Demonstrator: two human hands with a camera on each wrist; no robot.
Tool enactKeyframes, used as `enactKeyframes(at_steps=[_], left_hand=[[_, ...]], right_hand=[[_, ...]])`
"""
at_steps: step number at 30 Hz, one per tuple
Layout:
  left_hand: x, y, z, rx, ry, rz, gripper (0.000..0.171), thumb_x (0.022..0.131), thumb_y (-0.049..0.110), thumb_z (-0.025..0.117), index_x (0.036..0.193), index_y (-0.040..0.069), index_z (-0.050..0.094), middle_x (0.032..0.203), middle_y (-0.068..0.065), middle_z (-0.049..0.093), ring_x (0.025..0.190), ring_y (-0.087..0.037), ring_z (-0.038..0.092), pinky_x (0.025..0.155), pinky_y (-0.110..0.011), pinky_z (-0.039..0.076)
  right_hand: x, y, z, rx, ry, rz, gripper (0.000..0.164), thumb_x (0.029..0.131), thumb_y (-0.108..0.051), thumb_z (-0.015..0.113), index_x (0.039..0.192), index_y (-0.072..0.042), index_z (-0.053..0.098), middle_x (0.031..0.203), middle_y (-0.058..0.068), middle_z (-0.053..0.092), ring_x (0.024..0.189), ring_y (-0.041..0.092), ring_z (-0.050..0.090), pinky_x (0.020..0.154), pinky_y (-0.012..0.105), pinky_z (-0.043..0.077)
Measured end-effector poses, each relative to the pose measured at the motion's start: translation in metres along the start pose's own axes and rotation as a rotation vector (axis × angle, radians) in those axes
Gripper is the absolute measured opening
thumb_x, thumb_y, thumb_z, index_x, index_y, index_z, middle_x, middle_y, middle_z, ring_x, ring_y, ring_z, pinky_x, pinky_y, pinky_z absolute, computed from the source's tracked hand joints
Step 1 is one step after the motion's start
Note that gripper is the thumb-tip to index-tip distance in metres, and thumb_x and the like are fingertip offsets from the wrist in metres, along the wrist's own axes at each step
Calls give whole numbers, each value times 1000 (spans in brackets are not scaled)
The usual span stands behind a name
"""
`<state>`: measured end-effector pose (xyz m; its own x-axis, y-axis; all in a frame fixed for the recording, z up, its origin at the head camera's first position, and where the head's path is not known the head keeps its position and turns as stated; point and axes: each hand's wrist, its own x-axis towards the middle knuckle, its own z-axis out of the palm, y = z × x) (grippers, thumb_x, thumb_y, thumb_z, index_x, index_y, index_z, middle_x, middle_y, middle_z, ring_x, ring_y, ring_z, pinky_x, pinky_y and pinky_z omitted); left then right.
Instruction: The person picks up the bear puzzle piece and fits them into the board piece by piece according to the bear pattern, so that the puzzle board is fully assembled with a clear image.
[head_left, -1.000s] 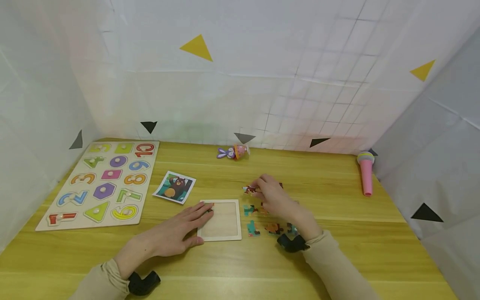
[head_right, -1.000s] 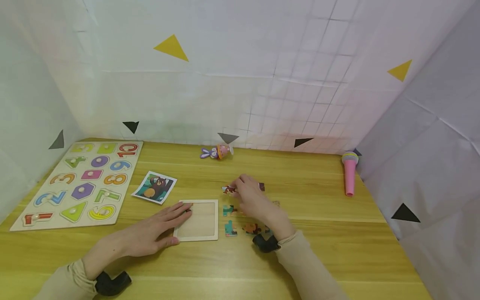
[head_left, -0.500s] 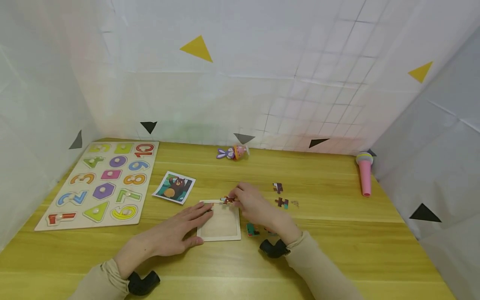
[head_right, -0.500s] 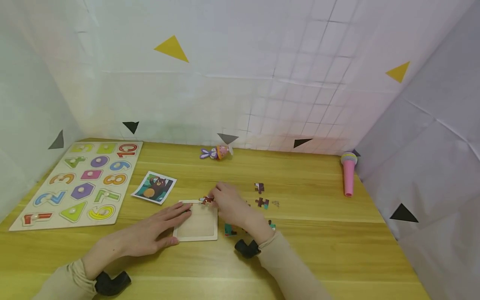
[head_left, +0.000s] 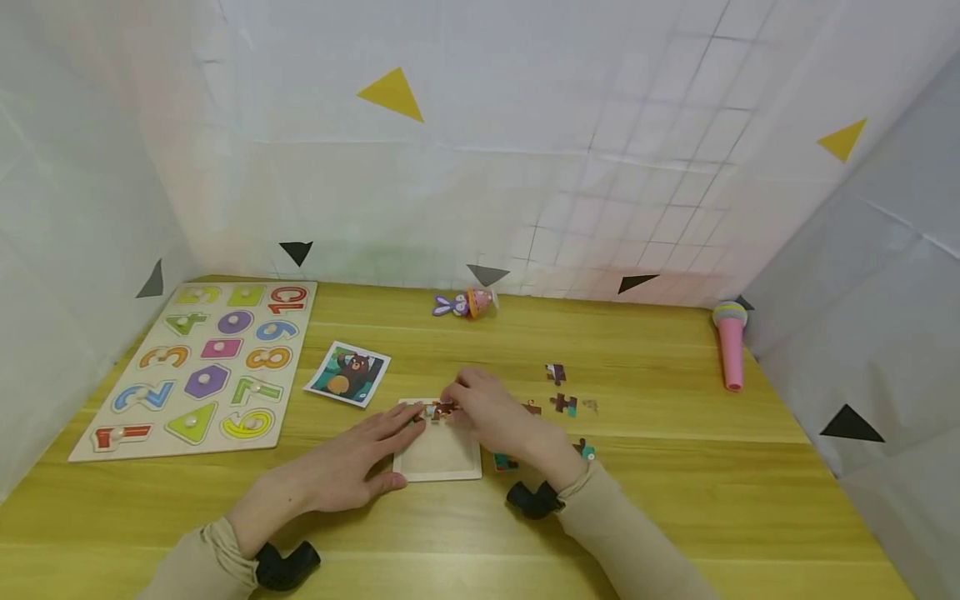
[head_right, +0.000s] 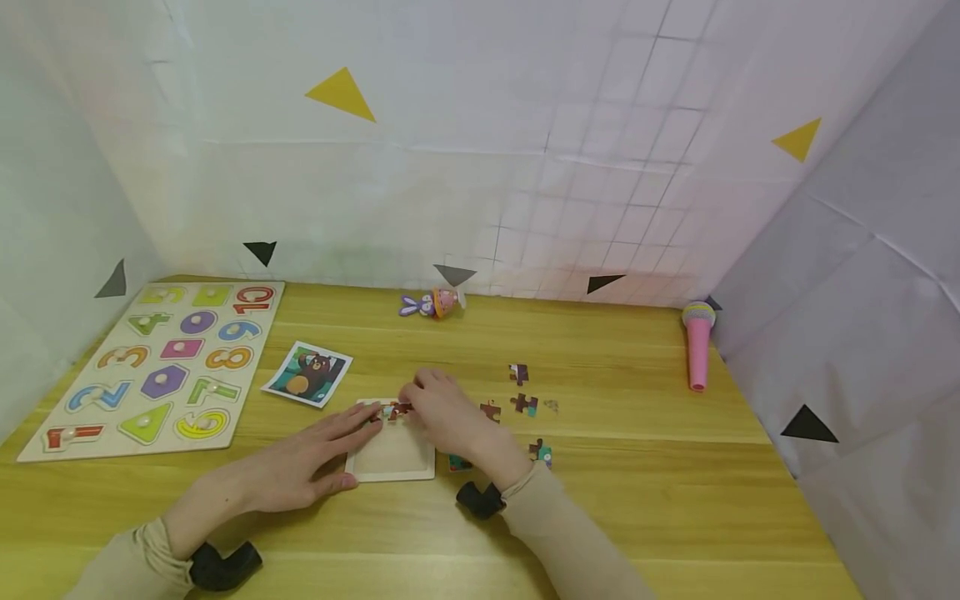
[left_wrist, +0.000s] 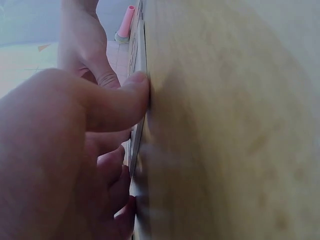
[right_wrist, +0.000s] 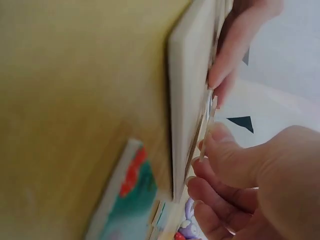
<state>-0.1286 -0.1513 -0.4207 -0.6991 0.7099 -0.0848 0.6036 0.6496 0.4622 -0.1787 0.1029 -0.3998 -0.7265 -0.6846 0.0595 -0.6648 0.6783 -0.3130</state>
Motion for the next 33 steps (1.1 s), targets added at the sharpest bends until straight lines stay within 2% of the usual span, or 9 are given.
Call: enactKeyframes(at_steps=[13,21,27,33], left_hand=[[2,2,-2,25,23,-12,73,101,42,56,161,18,21,167,-1,19,154,-28,16,120,-52,27],[1,4,-2,58,20,-10,75,102,43,54,161,14,19,169,-2,12,154,-26,16,120,-50,28],[1,6,-2,41,4,-38,73,102,43,55,161,18,21,167,-5,20,154,-28,16,120,-52,28],[1,8,-2,61,9,-30,69,102,40,56,160,19,26,166,-1,24,153,-30,18,118,-53,31]], right_hand=[[0,1,5,-13,56,-63,19,94,-9,68,114,-10,67,99,3,54,91,18,45,80,36,41],[0,1,7,4,85,-78,18,95,-12,69,112,-10,70,99,6,57,89,19,47,77,35,41],[-1,1,6,18,71,-54,19,95,-15,69,113,-11,73,97,3,58,86,16,48,75,31,42],[0,2,7,43,86,-64,21,94,-15,71,114,-10,76,94,3,59,82,13,49,71,25,43]])
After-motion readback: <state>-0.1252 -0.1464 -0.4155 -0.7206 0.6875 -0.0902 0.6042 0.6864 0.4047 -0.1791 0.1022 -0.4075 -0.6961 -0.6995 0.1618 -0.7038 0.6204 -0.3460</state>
